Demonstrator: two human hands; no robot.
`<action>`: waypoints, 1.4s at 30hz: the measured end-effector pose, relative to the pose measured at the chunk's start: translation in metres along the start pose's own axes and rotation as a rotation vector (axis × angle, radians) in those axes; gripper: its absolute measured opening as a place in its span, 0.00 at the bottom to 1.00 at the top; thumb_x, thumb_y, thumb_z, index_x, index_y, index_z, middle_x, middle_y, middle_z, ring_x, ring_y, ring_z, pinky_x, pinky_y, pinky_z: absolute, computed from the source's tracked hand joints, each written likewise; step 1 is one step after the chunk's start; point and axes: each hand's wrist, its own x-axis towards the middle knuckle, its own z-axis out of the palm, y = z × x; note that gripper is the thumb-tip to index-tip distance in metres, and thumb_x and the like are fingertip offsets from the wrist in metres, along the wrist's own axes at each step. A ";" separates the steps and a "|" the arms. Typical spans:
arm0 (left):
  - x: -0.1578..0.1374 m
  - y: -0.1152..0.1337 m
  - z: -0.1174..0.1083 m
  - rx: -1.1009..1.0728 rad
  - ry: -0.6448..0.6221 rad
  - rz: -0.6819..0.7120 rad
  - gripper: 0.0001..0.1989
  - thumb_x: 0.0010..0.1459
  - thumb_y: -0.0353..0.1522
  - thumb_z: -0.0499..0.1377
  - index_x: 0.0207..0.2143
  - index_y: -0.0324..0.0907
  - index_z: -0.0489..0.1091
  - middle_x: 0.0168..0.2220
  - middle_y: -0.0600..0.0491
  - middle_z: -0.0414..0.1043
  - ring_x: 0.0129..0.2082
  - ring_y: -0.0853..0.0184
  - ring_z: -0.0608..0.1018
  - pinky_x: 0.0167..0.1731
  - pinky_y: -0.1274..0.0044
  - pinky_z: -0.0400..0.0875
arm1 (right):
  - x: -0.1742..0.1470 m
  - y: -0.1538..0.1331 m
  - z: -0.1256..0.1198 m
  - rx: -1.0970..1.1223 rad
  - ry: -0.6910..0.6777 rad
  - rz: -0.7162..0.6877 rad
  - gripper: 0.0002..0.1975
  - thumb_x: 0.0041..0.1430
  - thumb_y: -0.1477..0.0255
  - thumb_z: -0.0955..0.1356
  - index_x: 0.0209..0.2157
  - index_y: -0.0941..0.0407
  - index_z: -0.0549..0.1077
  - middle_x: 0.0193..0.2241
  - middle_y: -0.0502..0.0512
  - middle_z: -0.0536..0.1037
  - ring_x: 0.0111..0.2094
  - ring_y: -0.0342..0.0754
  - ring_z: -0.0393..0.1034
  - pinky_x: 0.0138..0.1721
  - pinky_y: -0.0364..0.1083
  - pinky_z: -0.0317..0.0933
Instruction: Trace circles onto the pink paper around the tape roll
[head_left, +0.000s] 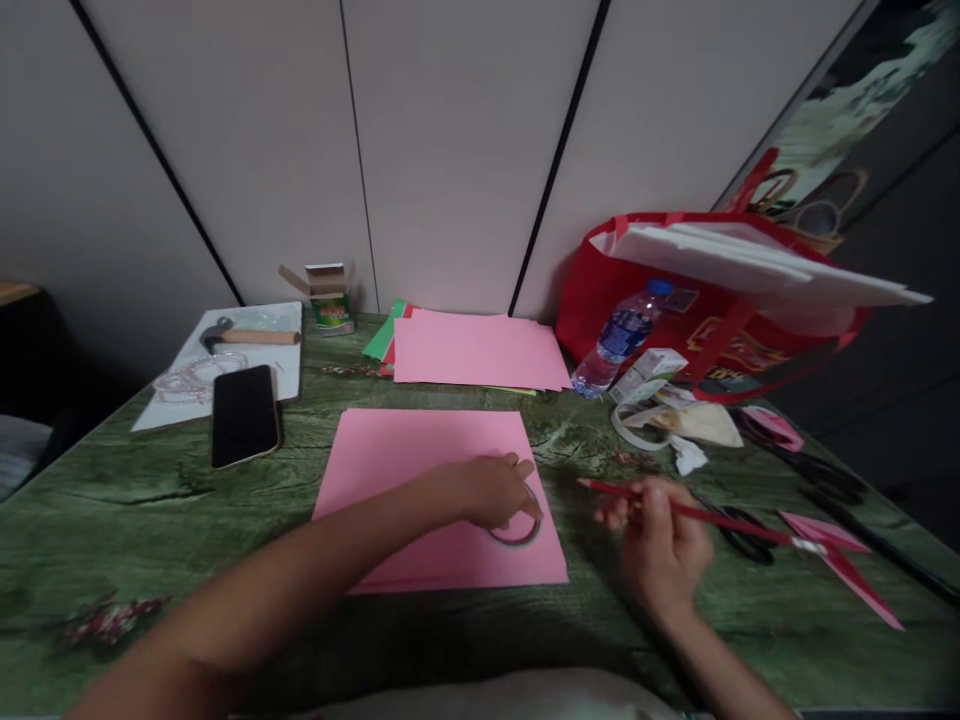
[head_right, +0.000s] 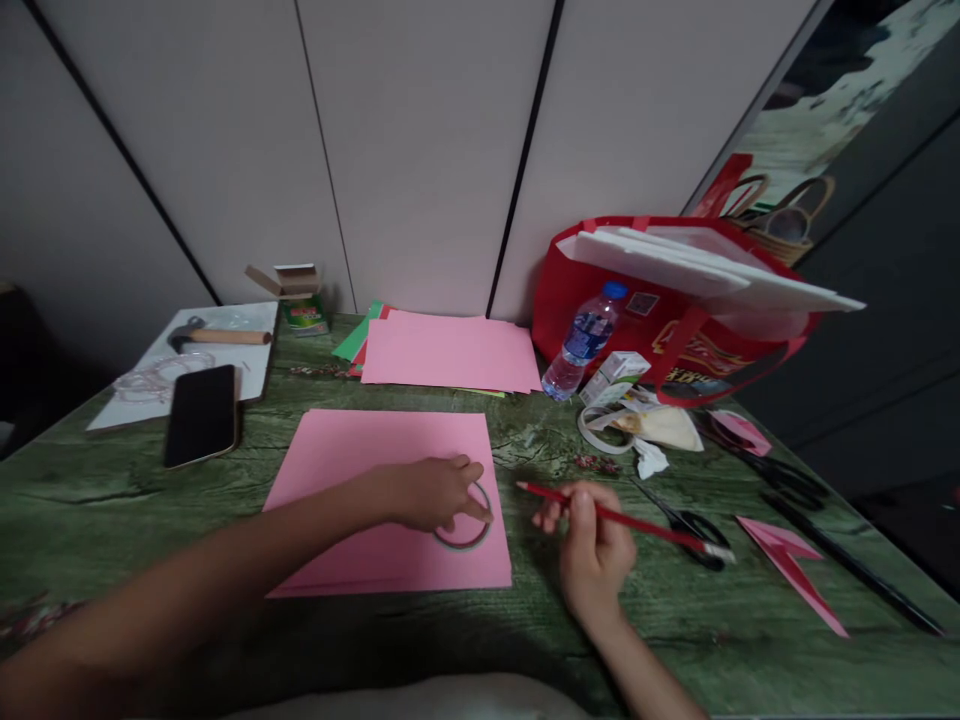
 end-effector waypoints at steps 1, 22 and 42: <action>0.001 -0.004 -0.003 -0.014 -0.019 0.017 0.21 0.53 0.27 0.60 0.49 0.54 0.70 0.41 0.49 0.65 0.40 0.61 0.69 0.38 0.74 0.64 | -0.008 -0.003 -0.005 -0.044 -0.046 -0.086 0.06 0.65 0.69 0.59 0.34 0.52 0.64 0.20 0.46 0.66 0.19 0.42 0.63 0.23 0.43 0.63; 0.004 -0.017 -0.008 -0.049 -0.018 0.119 0.18 0.52 0.23 0.58 0.42 0.52 0.74 0.35 0.53 0.63 0.37 0.64 0.67 0.36 0.78 0.60 | -0.021 -0.014 0.051 -0.784 -1.056 -0.923 0.13 0.64 0.77 0.56 0.34 0.59 0.70 0.27 0.58 0.73 0.27 0.49 0.67 0.27 0.46 0.56; 0.000 -0.006 -0.011 0.083 -0.027 0.078 0.18 0.62 0.26 0.50 0.46 0.54 0.72 0.39 0.51 0.65 0.37 0.65 0.68 0.35 0.79 0.60 | -0.023 -0.019 0.001 -0.610 -1.070 -0.561 0.12 0.65 0.74 0.57 0.44 0.54 0.69 0.33 0.54 0.78 0.31 0.45 0.74 0.29 0.43 0.62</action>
